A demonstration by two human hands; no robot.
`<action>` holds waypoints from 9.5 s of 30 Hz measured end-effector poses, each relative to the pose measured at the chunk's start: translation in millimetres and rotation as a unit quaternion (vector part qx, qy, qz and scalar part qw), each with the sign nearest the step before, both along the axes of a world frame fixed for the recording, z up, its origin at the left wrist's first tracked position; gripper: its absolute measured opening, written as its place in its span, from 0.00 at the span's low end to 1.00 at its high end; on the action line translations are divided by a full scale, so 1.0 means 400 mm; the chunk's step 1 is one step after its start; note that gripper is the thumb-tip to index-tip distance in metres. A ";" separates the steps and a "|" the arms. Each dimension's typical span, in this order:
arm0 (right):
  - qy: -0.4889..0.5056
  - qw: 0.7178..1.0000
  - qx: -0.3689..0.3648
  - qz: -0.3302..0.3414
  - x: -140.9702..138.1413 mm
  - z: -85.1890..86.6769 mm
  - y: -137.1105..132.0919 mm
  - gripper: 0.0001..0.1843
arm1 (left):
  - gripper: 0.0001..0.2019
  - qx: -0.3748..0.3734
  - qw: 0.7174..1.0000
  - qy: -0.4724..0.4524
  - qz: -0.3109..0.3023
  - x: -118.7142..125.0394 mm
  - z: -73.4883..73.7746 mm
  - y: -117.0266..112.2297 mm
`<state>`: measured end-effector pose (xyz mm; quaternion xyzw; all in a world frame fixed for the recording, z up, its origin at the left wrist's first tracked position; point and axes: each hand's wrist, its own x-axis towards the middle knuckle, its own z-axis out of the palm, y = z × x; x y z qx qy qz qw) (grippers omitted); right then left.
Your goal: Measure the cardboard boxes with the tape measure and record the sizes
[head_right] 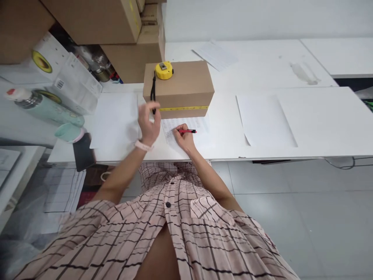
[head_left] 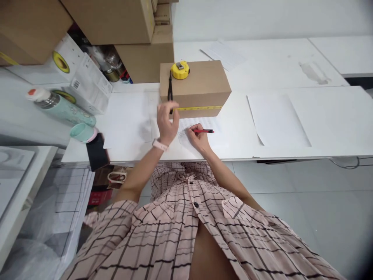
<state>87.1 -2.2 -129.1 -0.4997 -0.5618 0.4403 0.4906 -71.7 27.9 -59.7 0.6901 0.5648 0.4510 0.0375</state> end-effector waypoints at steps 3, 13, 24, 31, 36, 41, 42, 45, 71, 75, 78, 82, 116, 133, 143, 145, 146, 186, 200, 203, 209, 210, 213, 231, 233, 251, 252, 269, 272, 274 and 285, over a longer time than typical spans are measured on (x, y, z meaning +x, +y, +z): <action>-0.035 0.999 -0.011 -0.010 -0.002 0.000 0.001 0.14 | 0.15 -0.097 0.992 0.059 -0.052 -0.006 -0.121 -0.161; -0.105 0.994 0.032 0.018 -0.004 -0.012 -0.001 0.15 | 0.27 -0.168 0.952 0.234 -0.102 0.017 -0.171 -0.249; -0.131 0.991 0.032 0.017 -0.009 -0.030 0.004 0.14 | 0.23 -0.147 0.958 0.228 -0.092 0.018 -0.175 -0.252; -0.133 0.990 0.037 0.013 -0.010 -0.017 0.002 0.14 | 0.23 -0.158 0.959 0.216 -0.094 0.018 -0.177 -0.252; -0.141 0.989 0.028 0.014 -0.009 -0.017 0.001 0.13 | 0.23 -0.153 0.958 0.223 -0.093 0.017 -0.177 -0.252; -0.131 0.991 0.032 0.004 -0.009 -0.016 0.000 0.13 | 0.23 -0.153 0.958 0.224 -0.093 0.018 -0.174 -0.252; -0.133 0.991 0.032 0.004 -0.009 -0.015 0.000 0.13 | 0.23 -0.156 0.958 0.223 -0.094 0.018 -0.174 -0.252; -0.140 0.990 0.027 0.008 -0.009 -0.012 -0.001 0.13 | 0.22 -0.159 0.957 0.222 -0.095 0.017 -0.174 -0.252; -0.126 0.992 0.006 -0.005 -0.009 -0.004 -0.004 0.11 | 0.24 -0.143 0.958 0.240 -0.071 0.033 -0.175 -0.252; -0.136 0.990 0.015 -0.016 -0.010 -0.009 -0.001 0.11 | 0.23 -0.140 0.958 0.241 -0.070 0.032 -0.177 -0.251; -0.137 0.990 0.015 -0.011 -0.011 -0.008 -0.002 0.11 | 0.24 -0.136 0.959 0.239 -0.072 0.032 -0.178 -0.251; -0.132 0.991 0.013 -0.005 -0.010 -0.006 -0.003 0.11 | 0.24 -0.139 0.960 0.233 -0.072 0.032 -0.179 -0.251; -0.524 0.838 0.031 -0.149 0.014 -0.008 0.001 0.23 | 0.25 -0.121 0.963 0.230 -0.070 0.026 -0.177 -0.249; -0.346 0.928 0.025 -0.132 0.015 -0.003 0.016 0.22 | 0.19 0.096 0.995 0.031 -0.015 -0.054 0.033 -0.047; -0.221 0.966 0.009 -0.136 0.051 -0.014 0.025 0.22 | 0.44 -0.097 0.994 -0.030 -0.039 0.031 0.200 0.369; -0.195 0.972 0.014 -0.134 0.053 -0.015 0.022 0.21 | 0.43 -0.114 0.990 -0.074 -0.036 0.040 0.195 0.384; -0.178 0.975 0.017 -0.134 0.053 -0.015 0.017 0.20 | 0.42 -0.115 0.989 -0.084 -0.033 0.043 0.195 0.382; 0.064 0.980 -0.119 -0.146 0.246 0.269 0.430 0.11 | 0.12 -0.289 0.919 -0.268 -0.029 -0.262 0.231 0.291; 0.059 0.979 -0.135 -0.143 0.260 0.260 0.410 0.16 | 0.15 -0.286 0.926 -0.245 -0.008 -0.255 0.215 0.302; -0.003 0.980 -0.100 -0.173 0.260 0.263 0.408 0.19 | 0.14 -0.280 0.929 -0.242 -0.005 -0.245 0.219 0.295; -0.043 0.972 -0.040 -0.229 0.269 0.297 0.420 0.16 | 0.13 -0.232 0.937 -0.262 0.000 -0.233 0.270 0.256; -0.025 0.972 -0.013 -0.235 0.273 0.307 0.425 0.16 | 0.14 -0.227 0.937 -0.267 -0.014 -0.228 0.282 0.235; 0.003 0.970 0.072 -0.232 0.274 0.338 0.440 0.15 | 0.20 -0.268 0.914 -0.272 -0.135 -0.183 0.290 0.120; -0.382 0.921 0.054 -0.054 0.071 0.364 0.633 0.21 | 0.30 -0.360 0.717 -0.553 -0.223 0.176 0.124 -0.100; -0.392 0.918 0.033 -0.058 0.066 0.361 0.634 0.21 | 0.29 -0.360 0.722 -0.551 -0.212 0.184 0.124 -0.086; -0.429 0.899 0.003 -0.086 0.050 0.357 0.643 0.24 | 0.30 -0.366 0.719 -0.553 -0.208 0.183 0.123 -0.054; -0.428 0.900 0.004 -0.082 0.051 0.357 0.641 0.24 | 0.31 -0.366 0.717 -0.555 -0.209 0.183 0.121 -0.055; -0.008 0.996 -0.030 -0.080 0.305 0.318 0.420 0.38 | 0.27 -0.135 0.874 -0.462 -0.057 -0.026 0.119 -0.076; 0.000 0.998 -0.070 0.004 0.316 0.295 0.320 0.40 | 0.25 -0.163 0.873 -0.458 -0.048 -0.073 0.104 -0.033; -0.040 0.997 -0.042 0.047 0.304 0.309 0.290 0.40 | 0.24 -0.192 0.864 -0.461 -0.070 -0.083 0.112 -0.004; -0.459 0.880 0.087 -0.087 0.197 0.475 0.466 0.32 | 0.26 -0.153 0.881 -0.434 -0.113 -0.066 0.281 0.103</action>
